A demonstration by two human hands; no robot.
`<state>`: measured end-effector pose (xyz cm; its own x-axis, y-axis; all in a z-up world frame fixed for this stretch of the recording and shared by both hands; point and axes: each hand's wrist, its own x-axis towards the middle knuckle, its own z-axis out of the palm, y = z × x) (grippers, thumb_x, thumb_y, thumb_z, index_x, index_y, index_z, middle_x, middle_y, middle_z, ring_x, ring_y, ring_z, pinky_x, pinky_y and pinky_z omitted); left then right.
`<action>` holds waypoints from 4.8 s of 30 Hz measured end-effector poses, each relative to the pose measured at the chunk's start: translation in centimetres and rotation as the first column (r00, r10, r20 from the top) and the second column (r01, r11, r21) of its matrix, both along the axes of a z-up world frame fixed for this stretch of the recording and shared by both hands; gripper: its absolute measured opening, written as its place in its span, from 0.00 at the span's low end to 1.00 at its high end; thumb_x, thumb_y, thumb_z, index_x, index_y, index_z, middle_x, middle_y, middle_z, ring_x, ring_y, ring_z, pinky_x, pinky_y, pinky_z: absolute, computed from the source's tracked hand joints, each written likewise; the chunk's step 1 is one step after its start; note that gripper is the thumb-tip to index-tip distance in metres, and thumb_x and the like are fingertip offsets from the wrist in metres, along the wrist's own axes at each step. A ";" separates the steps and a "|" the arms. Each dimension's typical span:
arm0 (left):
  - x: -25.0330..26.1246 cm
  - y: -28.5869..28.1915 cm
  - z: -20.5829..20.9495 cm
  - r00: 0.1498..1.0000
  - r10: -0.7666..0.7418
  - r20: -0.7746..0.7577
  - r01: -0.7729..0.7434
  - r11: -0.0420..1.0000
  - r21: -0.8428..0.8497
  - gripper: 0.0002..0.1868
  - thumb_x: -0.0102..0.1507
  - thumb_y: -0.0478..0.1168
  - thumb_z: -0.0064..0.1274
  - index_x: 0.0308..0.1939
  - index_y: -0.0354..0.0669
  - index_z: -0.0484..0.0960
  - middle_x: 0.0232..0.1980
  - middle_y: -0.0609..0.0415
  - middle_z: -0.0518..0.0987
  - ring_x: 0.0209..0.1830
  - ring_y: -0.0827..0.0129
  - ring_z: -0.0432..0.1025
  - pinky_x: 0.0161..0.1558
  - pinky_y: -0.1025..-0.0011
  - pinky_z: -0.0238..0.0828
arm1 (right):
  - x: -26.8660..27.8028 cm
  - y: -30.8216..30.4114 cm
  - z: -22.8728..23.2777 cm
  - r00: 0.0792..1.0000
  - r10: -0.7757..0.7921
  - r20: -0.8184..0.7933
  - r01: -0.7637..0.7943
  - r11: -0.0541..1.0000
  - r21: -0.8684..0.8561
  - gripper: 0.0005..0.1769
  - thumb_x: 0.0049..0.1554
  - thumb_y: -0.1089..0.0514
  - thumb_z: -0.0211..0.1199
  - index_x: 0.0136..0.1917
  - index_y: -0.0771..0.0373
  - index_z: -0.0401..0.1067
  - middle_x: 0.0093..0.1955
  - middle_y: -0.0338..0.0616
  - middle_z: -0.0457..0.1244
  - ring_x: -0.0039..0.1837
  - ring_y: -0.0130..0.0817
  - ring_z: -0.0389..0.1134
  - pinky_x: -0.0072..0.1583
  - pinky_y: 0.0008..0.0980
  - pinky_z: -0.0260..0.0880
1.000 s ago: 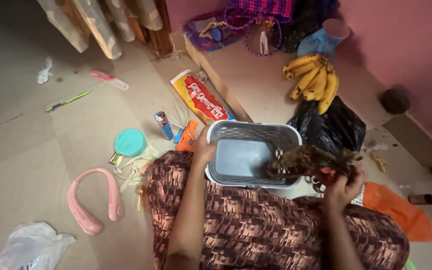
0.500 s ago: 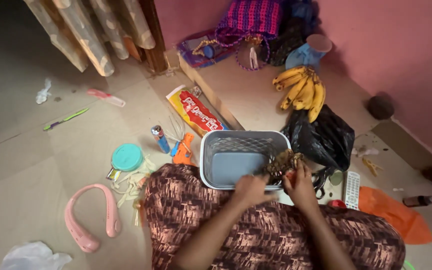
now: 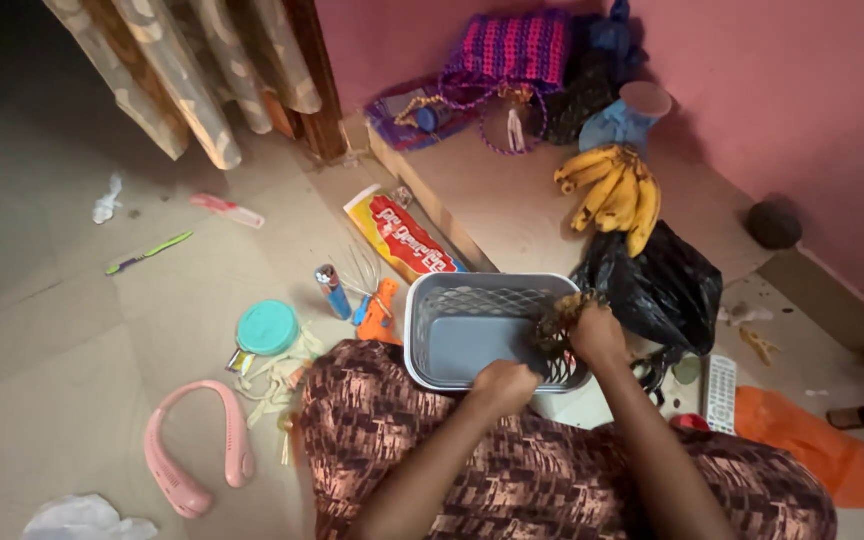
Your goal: Assembling or fixing parts of a small gray and white plastic basket on the floor.
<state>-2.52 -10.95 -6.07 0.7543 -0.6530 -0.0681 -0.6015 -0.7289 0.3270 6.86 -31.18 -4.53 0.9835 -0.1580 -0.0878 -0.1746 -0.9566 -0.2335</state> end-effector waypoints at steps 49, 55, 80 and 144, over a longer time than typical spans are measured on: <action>-1.9 3.0 6.1 0.905 0.406 -0.127 -0.367 0.597 -0.714 0.45 0.54 0.46 0.65 0.72 0.45 0.61 0.73 0.40 0.62 0.63 0.43 0.68 0.54 0.54 0.73 | -6.4 2.3 -0.6 0.740 0.474 0.478 -0.576 0.813 0.086 0.26 0.51 0.55 0.62 0.62 0.64 0.71 0.64 0.56 0.65 0.64 0.54 0.66 0.65 0.46 0.67; -1.9 3.7 5.6 0.919 0.379 -0.110 -0.369 0.727 -0.579 0.30 0.59 0.36 0.59 0.66 0.51 0.73 0.60 0.47 0.78 0.54 0.44 0.75 0.51 0.52 0.74 | -6.7 3.9 3.6 0.702 0.533 0.472 -0.686 0.684 0.247 0.28 0.46 0.57 0.62 0.60 0.67 0.68 0.68 0.57 0.60 0.66 0.58 0.63 0.64 0.45 0.65; 10.2 12.2 1.9 0.989 0.129 0.073 -0.020 0.605 -0.796 0.21 0.58 0.35 0.53 0.56 0.48 0.81 0.56 0.46 0.83 0.55 0.48 0.77 0.55 0.57 0.73 | 16.9 23.1 58.4 0.086 0.685 0.723 -0.215 0.722 -0.658 0.18 0.60 0.59 0.67 0.60 0.68 0.70 0.64 0.54 0.62 0.59 0.53 0.68 0.52 0.47 0.72; 6.2 15.7 -0.8 0.698 0.648 -0.304 -0.648 0.391 -0.654 0.29 0.58 0.37 0.56 0.66 0.47 0.74 0.61 0.44 0.78 0.62 0.51 0.73 0.62 0.60 0.68 | -7.4 7.9 -5.2 0.714 0.665 -0.219 -0.558 0.730 0.394 0.28 0.55 0.45 0.69 0.63 0.60 0.68 0.58 0.63 0.65 0.61 0.59 0.66 0.62 0.48 0.66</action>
<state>3.71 4.73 -6.92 0.9704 0.1892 0.1504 -0.0473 -0.4612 0.8860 -0.49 -23.32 -9.72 0.7536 0.5524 -0.3562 0.3110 -0.7771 -0.5472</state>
